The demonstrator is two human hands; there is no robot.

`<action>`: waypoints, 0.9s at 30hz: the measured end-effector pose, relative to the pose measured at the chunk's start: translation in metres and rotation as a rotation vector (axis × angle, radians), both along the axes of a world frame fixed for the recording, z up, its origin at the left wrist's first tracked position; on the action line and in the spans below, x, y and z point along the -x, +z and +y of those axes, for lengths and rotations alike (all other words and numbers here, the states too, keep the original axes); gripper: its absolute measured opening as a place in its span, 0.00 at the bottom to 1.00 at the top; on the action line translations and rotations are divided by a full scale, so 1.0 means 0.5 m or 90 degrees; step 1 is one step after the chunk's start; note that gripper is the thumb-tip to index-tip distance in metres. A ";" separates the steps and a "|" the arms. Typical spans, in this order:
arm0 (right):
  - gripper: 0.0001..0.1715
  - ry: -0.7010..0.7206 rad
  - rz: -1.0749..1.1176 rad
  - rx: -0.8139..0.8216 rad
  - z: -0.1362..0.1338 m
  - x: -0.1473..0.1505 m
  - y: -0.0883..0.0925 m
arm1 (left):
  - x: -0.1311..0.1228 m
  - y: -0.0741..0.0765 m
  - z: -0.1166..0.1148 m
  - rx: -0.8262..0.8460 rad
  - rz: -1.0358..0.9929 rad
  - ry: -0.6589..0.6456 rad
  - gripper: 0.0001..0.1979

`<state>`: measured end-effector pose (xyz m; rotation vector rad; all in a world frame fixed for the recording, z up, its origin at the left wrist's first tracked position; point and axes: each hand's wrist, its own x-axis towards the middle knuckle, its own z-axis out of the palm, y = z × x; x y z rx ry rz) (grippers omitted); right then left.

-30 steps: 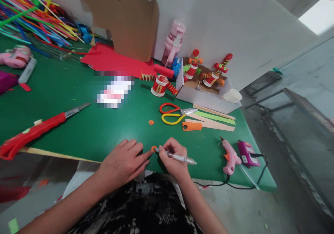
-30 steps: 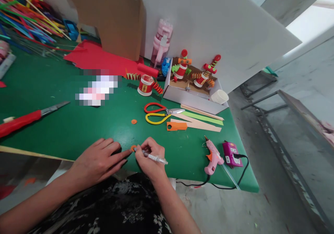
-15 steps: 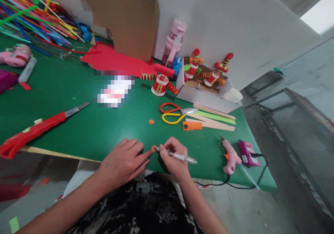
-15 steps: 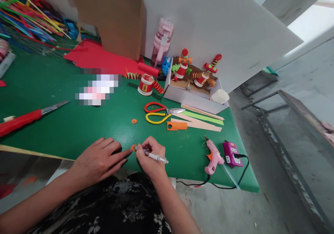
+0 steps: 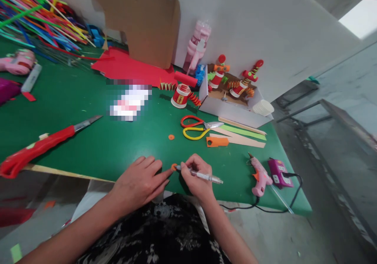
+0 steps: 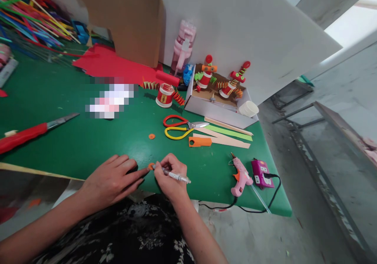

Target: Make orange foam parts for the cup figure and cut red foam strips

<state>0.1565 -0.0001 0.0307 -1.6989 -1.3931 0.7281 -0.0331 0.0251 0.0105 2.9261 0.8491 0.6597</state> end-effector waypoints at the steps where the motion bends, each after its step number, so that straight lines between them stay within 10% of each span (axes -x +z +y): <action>1: 0.15 0.005 0.004 0.005 0.000 0.000 0.001 | 0.000 0.000 0.000 0.001 0.000 0.002 0.13; 27: 0.14 -0.024 0.011 -0.006 -0.005 -0.004 -0.006 | -0.001 -0.002 -0.001 -0.002 -0.018 0.009 0.12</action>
